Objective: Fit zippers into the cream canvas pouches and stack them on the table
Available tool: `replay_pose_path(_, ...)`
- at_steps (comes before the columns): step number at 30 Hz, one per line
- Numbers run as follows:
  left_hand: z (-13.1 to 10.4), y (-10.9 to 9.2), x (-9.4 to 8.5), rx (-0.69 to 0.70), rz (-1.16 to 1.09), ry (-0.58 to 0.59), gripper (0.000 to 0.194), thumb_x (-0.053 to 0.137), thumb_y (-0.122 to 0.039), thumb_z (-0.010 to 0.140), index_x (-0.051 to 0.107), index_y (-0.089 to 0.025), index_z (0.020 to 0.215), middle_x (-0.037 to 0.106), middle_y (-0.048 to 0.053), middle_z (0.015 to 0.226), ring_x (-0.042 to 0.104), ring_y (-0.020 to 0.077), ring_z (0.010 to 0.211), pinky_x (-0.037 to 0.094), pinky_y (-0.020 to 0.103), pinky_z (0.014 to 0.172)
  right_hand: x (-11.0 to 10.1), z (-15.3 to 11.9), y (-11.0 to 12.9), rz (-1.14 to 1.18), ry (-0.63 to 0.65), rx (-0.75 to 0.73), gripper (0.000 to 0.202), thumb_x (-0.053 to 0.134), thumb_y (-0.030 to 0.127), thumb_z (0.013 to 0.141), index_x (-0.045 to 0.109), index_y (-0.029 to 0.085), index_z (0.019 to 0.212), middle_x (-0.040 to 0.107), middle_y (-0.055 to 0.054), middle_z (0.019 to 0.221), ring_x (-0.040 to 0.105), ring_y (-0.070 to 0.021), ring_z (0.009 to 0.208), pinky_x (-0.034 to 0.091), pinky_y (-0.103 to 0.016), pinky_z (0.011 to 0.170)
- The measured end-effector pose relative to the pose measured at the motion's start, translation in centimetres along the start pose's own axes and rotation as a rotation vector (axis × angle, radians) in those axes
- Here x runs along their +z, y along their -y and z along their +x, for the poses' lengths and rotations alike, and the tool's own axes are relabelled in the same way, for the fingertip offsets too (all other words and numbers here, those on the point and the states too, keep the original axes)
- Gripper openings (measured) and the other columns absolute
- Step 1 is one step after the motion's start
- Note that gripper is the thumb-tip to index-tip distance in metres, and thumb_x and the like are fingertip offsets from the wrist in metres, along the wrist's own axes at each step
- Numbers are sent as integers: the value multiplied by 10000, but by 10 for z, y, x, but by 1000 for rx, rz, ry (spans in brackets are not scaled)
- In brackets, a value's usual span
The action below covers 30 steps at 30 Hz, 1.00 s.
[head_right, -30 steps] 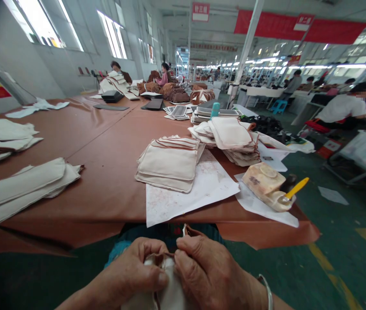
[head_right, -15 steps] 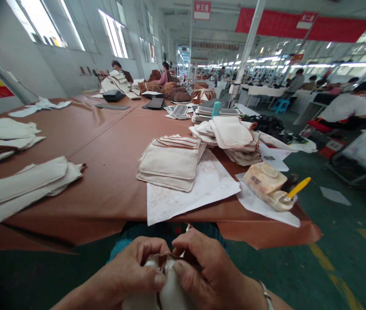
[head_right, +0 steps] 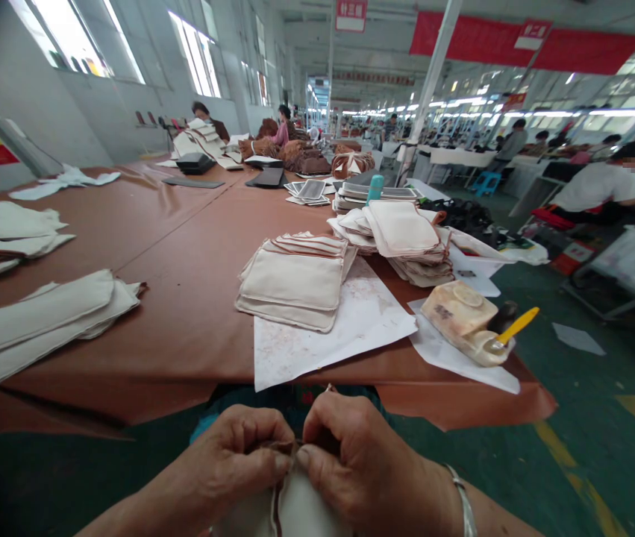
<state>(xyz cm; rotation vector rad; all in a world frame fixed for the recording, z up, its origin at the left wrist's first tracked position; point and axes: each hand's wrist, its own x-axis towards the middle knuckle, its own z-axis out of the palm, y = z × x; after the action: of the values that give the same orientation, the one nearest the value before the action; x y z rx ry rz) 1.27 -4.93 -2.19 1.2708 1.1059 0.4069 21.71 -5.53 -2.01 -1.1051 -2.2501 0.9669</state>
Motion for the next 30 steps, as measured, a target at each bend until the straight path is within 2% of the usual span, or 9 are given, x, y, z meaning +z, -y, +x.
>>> replay_pose_path(2,1,1,1,-12,5,7,122,549,-235,688,620,-136,691,466,-23,600,345,109,567,216,243,500,0,1,-1,-111,-16,-85,88,510,107,866,573,164,844,621,-37,791,556,-156,684,381,-269,591)
replay_pose_path(7,5,2,4,-7,-17,14,91,536,-210,671,593,-141,681,427,-36,584,309,104,555,202,248,489,6,5,-3,-492,-63,-442,234,374,20,887,570,131,822,588,-82,719,528,-199,651,411,-308,596)
replay_pose_path(11,6,4,5,30,-30,33,68,522,-197,655,563,-144,656,406,-42,581,293,103,564,211,245,492,9,5,-5,-606,-33,-520,259,352,-12,864,560,136,821,578,-93,703,533,-223,657,422,-324,595)
replay_pose_path(13,7,5,5,58,1,38,36,524,-182,651,539,-155,631,387,-52,566,292,101,557,219,239,484,9,5,-6,-464,-19,-415,224,371,26,863,550,151,812,594,-86,713,530,-208,634,405,-314,570)
replay_pose_path(17,7,6,3,84,87,48,63,525,-154,668,512,-170,609,361,-64,550,290,92,533,217,226,454,6,9,-9,161,48,109,169,430,203,911,551,162,801,581,-26,730,506,-143,646,381,-246,572)
replay_pose_path(19,7,5,2,76,108,66,68,528,-155,678,517,-170,613,373,-64,552,289,88,518,212,222,437,8,9,-12,428,72,238,250,460,347,926,532,159,778,518,-5,705,443,-128,633,350,-231,551)
replay_pose_path(22,8,3,0,63,104,92,69,541,-147,665,518,-169,605,374,-68,542,282,82,502,214,215,428,16,7,-18,669,68,292,351,522,487,900,507,158,776,437,16,681,345,-107,595,281,-221,511)
replay_pose_path(28,12,7,0,-3,-95,128,88,582,-147,625,513,-164,574,358,-72,501,251,69,467,190,209,419,30,2,-25,930,-7,290,360,576,499,891,502,160,794,415,22,698,316,-105,607,271,-231,536)
replay_pose_path(30,12,9,1,-44,-164,102,75,601,-172,623,540,-154,583,389,-62,507,270,70,468,200,206,423,27,1,-25,914,16,274,359,551,499,915,507,159,812,415,21,717,319,-106,613,277,-235,541)
